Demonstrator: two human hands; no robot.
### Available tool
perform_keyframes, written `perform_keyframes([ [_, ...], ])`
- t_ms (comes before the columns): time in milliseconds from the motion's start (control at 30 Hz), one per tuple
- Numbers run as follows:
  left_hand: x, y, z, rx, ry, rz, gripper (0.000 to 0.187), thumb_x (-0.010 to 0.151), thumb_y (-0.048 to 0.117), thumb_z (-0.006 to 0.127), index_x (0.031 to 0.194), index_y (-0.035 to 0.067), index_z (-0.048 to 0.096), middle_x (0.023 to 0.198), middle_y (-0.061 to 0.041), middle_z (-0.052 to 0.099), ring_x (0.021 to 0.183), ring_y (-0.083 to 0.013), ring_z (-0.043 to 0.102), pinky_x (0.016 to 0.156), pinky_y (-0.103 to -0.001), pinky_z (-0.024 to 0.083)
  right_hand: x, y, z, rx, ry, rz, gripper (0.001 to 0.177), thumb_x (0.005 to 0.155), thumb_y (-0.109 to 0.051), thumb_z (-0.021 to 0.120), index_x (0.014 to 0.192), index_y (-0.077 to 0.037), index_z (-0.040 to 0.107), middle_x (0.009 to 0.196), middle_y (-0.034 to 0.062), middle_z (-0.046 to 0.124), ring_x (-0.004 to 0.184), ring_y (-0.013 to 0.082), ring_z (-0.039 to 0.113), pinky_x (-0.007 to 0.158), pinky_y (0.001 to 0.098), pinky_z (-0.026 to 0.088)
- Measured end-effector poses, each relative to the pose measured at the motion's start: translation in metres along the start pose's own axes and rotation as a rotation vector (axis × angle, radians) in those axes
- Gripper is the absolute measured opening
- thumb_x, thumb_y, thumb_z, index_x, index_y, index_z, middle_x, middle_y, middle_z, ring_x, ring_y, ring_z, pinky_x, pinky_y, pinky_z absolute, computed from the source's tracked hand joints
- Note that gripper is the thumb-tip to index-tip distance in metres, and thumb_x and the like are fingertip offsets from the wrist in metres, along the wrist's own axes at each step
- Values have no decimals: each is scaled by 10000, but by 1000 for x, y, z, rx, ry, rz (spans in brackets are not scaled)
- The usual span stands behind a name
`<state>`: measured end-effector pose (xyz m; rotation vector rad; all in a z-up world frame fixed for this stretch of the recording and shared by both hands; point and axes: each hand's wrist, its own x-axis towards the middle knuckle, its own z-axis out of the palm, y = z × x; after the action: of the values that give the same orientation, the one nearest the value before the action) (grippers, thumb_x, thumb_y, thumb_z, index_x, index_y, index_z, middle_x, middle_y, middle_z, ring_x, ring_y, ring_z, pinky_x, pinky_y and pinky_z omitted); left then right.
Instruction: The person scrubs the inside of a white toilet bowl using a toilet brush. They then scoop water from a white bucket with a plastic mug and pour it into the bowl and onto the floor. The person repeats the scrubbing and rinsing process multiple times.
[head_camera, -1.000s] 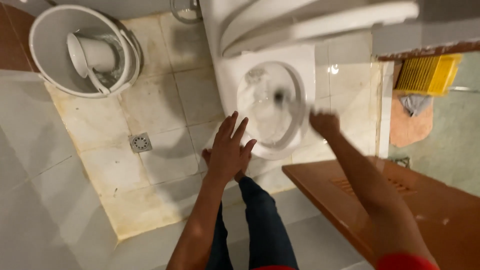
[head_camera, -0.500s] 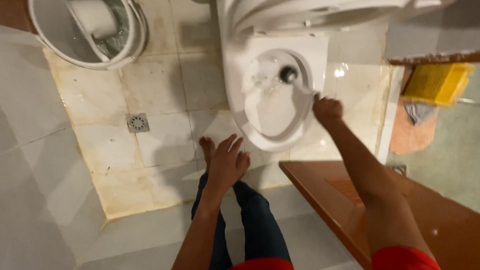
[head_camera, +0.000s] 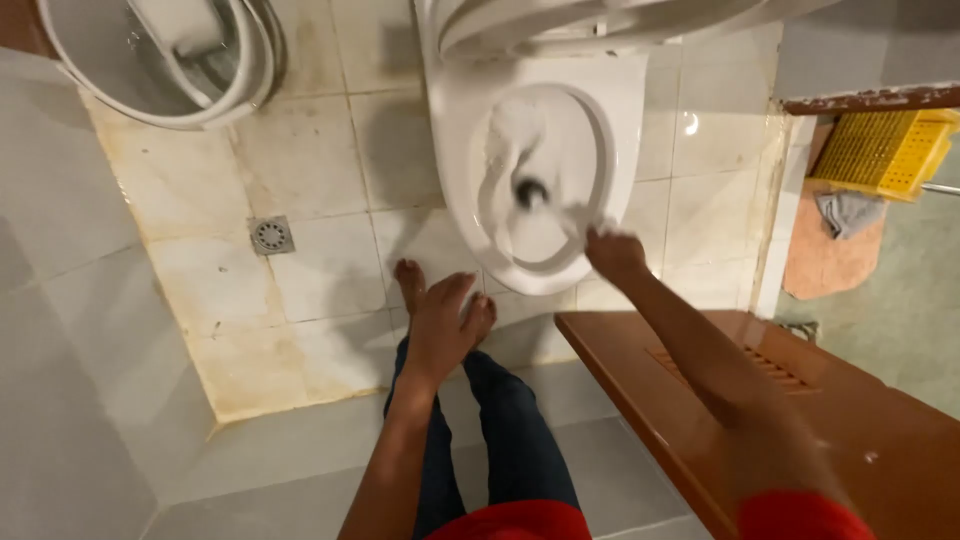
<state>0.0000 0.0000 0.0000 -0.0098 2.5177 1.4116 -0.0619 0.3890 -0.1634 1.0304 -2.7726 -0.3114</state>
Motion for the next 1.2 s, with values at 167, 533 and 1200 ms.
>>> perform_keyframes([
  [167,-20,-21,-7,43,115,-30,370,992,181,675,1278,-54,668,1232,-283,684,1146,-437,657,994,-516,536,45,42,-22,124,-1065,322,351,1000,-325,430,1165,-195,711,933,122,793,881,376,775,666,498,555],
  [533,-10,-48,-55,52,122,-89,390,1012,217,669,1324,-17,661,1294,-206,683,1202,-358,651,1018,-448,534,29,-31,45,336,-1002,452,597,947,-357,602,1516,-194,522,1066,109,753,993,345,759,747,520,572],
  [1200,316,-582,-237,168,370,-795,624,934,678,749,1170,162,489,940,-33,746,623,-197,743,585,-428,548,23,-171,-167,407,-316,939,483,890,81,696,1362,-19,667,1312,236,573,1162,478,550,850,536,551],
])
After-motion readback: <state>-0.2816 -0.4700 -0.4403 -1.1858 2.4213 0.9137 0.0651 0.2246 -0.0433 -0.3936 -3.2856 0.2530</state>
